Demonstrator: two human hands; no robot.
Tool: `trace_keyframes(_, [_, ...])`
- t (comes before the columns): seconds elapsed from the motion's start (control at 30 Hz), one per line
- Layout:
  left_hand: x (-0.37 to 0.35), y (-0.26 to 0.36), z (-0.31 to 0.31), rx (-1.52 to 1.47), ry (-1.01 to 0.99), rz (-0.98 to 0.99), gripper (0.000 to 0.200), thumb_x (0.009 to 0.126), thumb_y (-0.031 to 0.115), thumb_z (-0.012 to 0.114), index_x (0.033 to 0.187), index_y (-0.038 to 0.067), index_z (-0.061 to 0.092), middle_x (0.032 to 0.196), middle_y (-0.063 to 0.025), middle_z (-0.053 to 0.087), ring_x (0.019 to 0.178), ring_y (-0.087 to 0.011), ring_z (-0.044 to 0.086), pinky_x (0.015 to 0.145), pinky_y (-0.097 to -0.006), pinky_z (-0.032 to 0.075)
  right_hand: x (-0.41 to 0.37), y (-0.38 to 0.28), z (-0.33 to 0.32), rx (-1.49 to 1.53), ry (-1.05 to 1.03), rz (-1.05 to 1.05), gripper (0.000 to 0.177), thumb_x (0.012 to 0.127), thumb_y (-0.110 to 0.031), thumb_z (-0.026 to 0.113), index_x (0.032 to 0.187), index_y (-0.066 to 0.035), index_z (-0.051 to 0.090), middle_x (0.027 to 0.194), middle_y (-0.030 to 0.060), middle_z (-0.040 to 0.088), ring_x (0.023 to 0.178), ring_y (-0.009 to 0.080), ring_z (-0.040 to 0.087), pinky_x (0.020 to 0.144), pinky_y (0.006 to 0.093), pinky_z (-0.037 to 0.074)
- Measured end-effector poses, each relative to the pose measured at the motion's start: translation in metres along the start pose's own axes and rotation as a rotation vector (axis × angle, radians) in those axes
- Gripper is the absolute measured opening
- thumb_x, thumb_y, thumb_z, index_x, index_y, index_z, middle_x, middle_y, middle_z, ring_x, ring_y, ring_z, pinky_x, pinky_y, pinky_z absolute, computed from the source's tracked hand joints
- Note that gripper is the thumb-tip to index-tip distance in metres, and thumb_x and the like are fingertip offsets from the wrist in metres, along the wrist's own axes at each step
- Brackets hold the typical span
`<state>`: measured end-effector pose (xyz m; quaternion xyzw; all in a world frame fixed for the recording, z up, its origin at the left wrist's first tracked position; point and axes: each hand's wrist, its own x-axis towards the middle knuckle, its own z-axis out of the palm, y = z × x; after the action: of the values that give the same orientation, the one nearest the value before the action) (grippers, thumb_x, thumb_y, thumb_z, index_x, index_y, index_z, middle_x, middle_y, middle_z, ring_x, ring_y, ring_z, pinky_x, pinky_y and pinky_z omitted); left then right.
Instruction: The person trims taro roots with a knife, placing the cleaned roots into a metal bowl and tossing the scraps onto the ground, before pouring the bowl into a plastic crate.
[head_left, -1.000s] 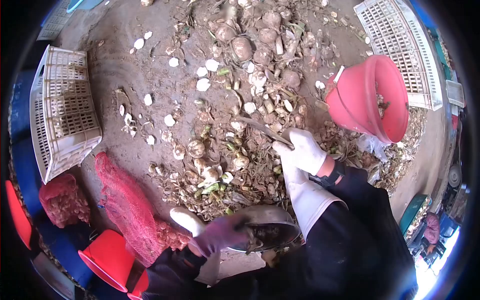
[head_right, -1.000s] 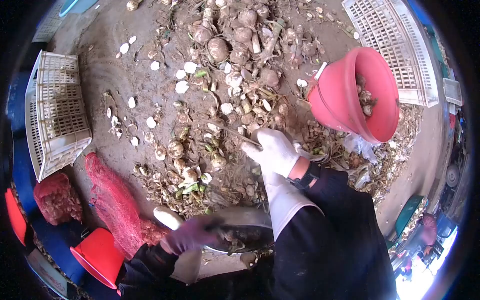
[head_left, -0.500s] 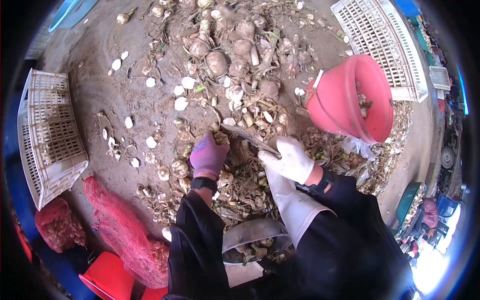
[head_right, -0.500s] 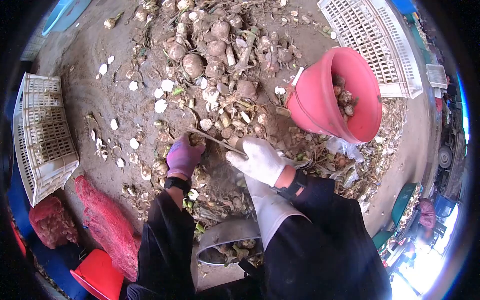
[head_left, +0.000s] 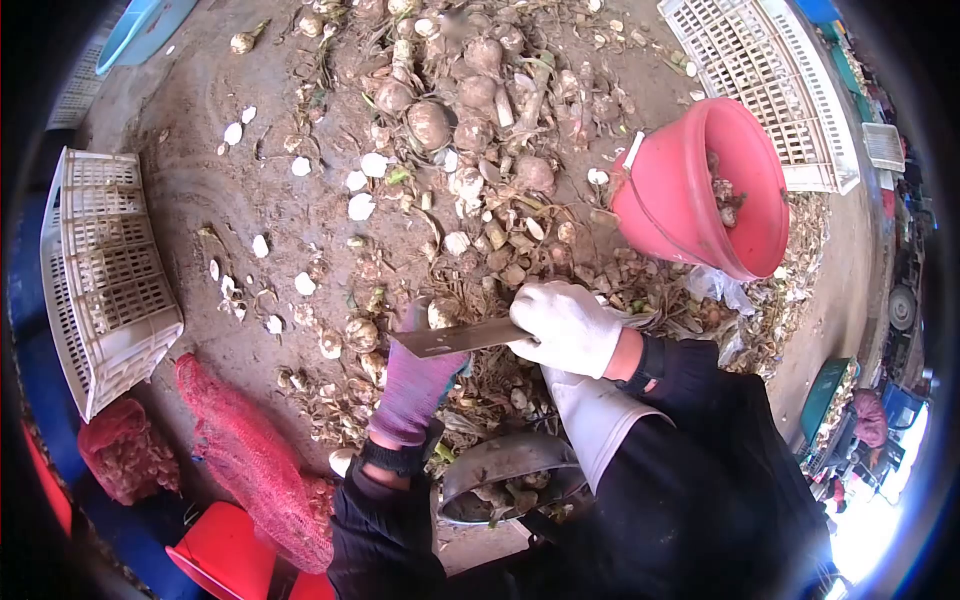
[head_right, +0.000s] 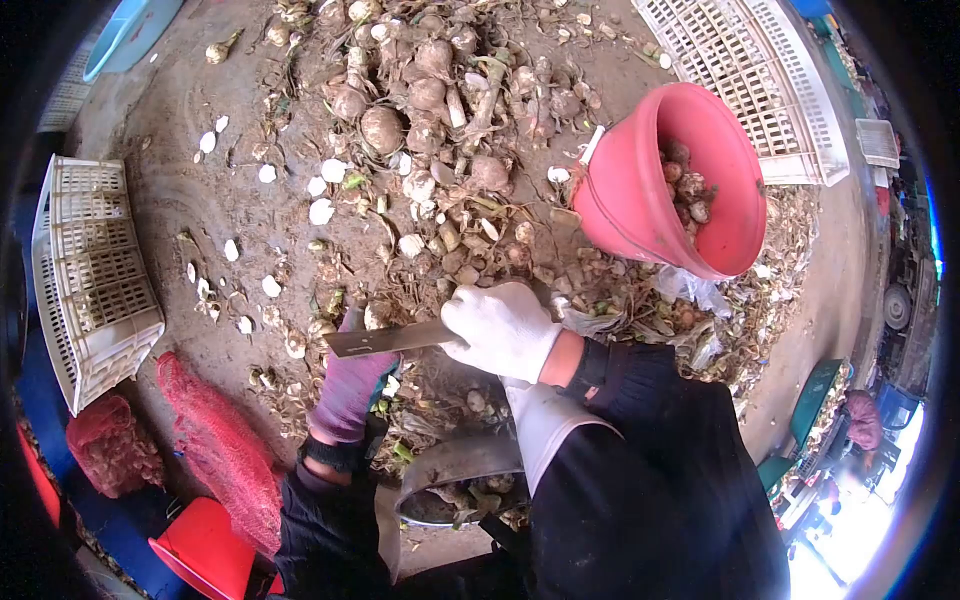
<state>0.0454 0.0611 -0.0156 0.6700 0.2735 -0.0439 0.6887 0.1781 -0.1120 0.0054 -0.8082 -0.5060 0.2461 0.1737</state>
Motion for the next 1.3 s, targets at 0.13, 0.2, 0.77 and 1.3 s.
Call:
trace_keyframes(0.13, [-0.011, 0.009, 0.0, -0.078, -0.005, -0.102, 0.045, 0.076, 0.011, 0.073, 0.113, 0.0, 0.051, 0.087, -0.0048, 0.064, 0.073, -0.0095, 0.06, 0.06, -0.0241, 0.047, -0.002, 0.007, 0.01, -0.053, 0.068, -0.054, 0.027, 0.071, -0.031, 0.067, 0.078, -0.008, 0.056, 0.079, 0.0082, 0.054, 0.068, 0.0262, 0.059, 0.061, 0.0392, 0.047])
trace_keyframes(0.2, [-0.018, 0.004, 0.004, -0.088, 0.031, -0.08, 0.041, 0.077, 0.01, 0.072, 0.112, 0.0, 0.052, 0.089, -0.0052, 0.064, 0.074, -0.0101, 0.06, 0.06, -0.0244, 0.048, -0.001, 0.009, 0.013, -0.107, 0.128, -0.082, 0.028, 0.072, -0.035, 0.068, 0.08, -0.011, 0.056, 0.078, 0.0062, 0.055, 0.061, 0.024, 0.059, 0.053, 0.0386, 0.047])
trace_keyframes(0.77, [-0.072, -0.005, -0.008, -0.405, 0.075, -0.234, 0.028, 0.089, 0.028, 0.058, 0.099, 0.003, 0.053, 0.062, -0.0014, 0.046, 0.048, -0.0116, 0.043, 0.044, -0.0255, 0.034, 0.016, -0.011, 0.008, 0.045, 0.13, -0.275, 0.028, 0.068, -0.029, 0.072, 0.084, -0.011, 0.058, 0.084, 0.0062, 0.054, 0.07, 0.024, 0.061, 0.059, 0.0364, 0.051])
trace_keyframes(1.3, [-0.038, 0.012, -0.021, -0.958, 0.033, 0.073, 0.056, 0.08, 0.006, 0.055, 0.133, 0.008, 0.04, 0.121, -0.0155, 0.052, 0.11, -0.0272, 0.054, 0.102, -0.0454, 0.041, 0.013, -0.009, 0.008, 0.314, 0.184, 0.16, 0.031, 0.083, -0.04, 0.062, 0.072, -0.011, 0.064, 0.066, 0.0095, 0.06, 0.058, 0.0289, 0.062, 0.053, 0.0414, 0.047])
